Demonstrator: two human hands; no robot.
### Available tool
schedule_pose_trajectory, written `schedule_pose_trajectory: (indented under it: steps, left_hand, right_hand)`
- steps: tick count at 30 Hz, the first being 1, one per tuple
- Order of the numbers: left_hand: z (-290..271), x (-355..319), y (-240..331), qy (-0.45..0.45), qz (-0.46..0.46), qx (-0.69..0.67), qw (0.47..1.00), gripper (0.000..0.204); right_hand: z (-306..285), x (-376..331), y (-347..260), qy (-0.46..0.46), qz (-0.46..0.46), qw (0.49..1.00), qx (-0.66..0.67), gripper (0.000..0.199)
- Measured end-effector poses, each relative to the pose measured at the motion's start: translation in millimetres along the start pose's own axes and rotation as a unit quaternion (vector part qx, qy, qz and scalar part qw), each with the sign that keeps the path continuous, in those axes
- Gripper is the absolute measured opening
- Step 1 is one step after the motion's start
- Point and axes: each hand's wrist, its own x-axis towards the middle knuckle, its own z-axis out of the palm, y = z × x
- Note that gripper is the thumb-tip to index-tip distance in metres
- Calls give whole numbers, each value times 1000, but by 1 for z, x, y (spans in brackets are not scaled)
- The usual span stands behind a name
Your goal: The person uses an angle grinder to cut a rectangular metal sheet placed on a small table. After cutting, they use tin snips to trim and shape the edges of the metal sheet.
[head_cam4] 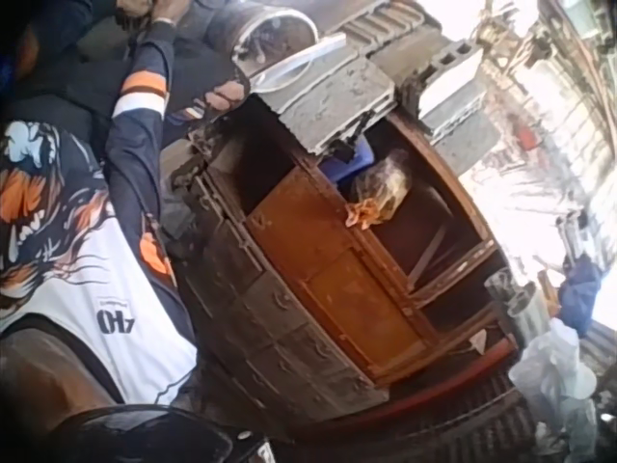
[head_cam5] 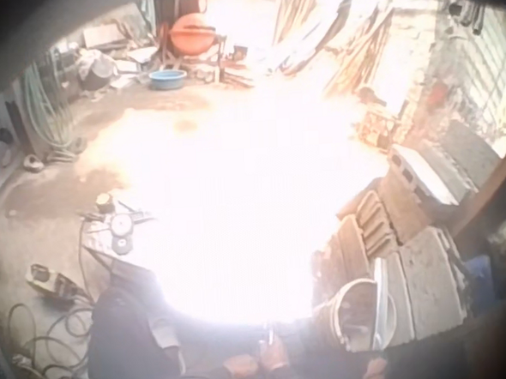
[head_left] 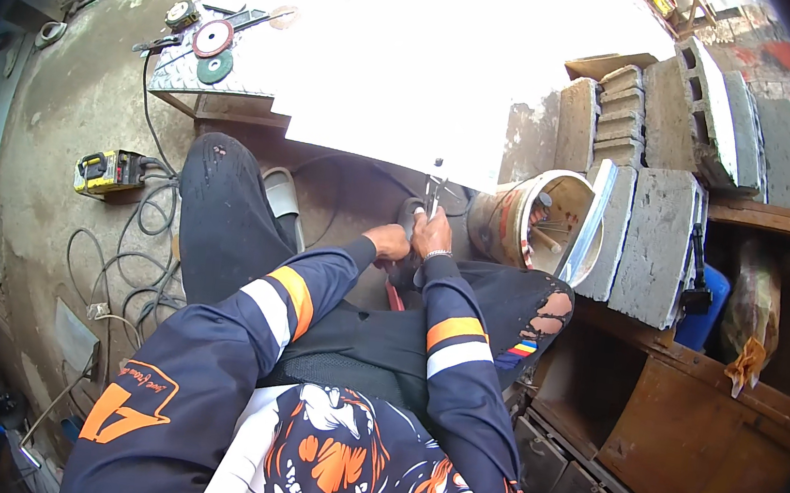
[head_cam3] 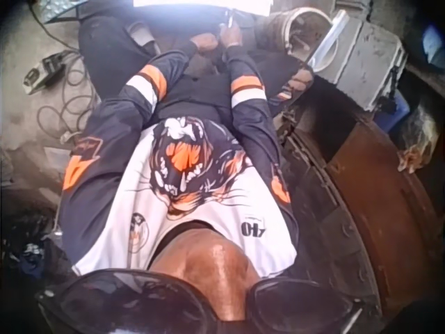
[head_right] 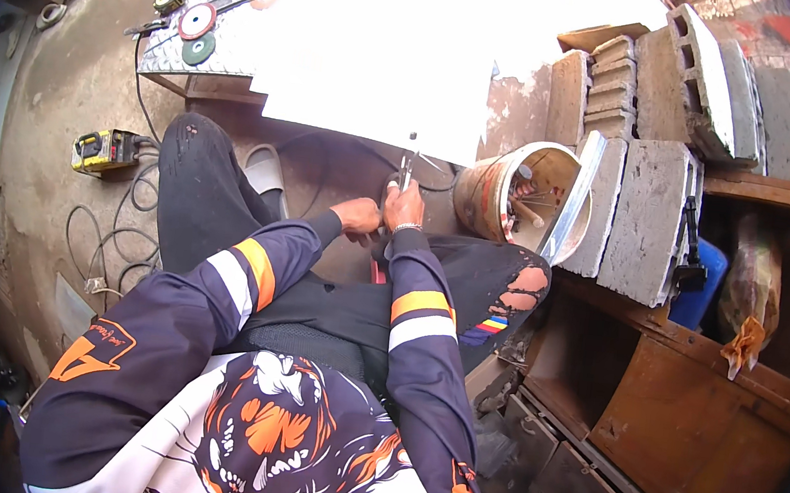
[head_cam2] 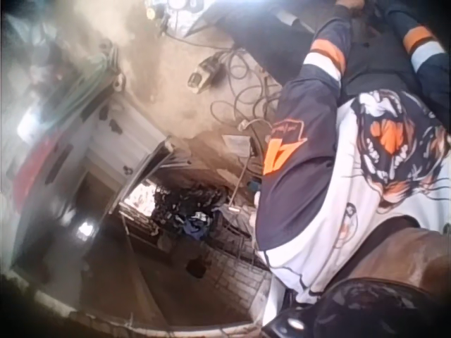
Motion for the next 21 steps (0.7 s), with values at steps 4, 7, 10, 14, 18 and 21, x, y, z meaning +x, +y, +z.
schedule_pose_trajectory:
  steps: [4, 7, 10, 14, 18, 21]
  left_hand:
    - [-61, -21, 45, 316, 172, 198, 912, 24]
    - [-128, 13, 65, 403, 199, 303, 840, 50]
    - [-160, 38, 90, 343, 74, 355, 866, 78]
    - [-175, 58, 105, 253, -20, 358, 898, 101]
    - [-173, 47, 121, 223, -72, 353, 906, 116]
    - [-175, 47, 130, 216, -90, 345, 909, 125]
  right_hand:
    - [-8, -7, -13, 16, 51, 999, 1, 39]
    - [2, -3, -19, 18, 45, 999, -3, 40]
    - [3, -3, -17, 31, 44, 998, -26, 41]
    - [0, -10, -22, 46, 62, 996, -38, 40]
    - [-13, -17, -36, 4, 62, 998, 11, 36]
    - [-18, -24, -45, -14, 39, 999, -22, 40]
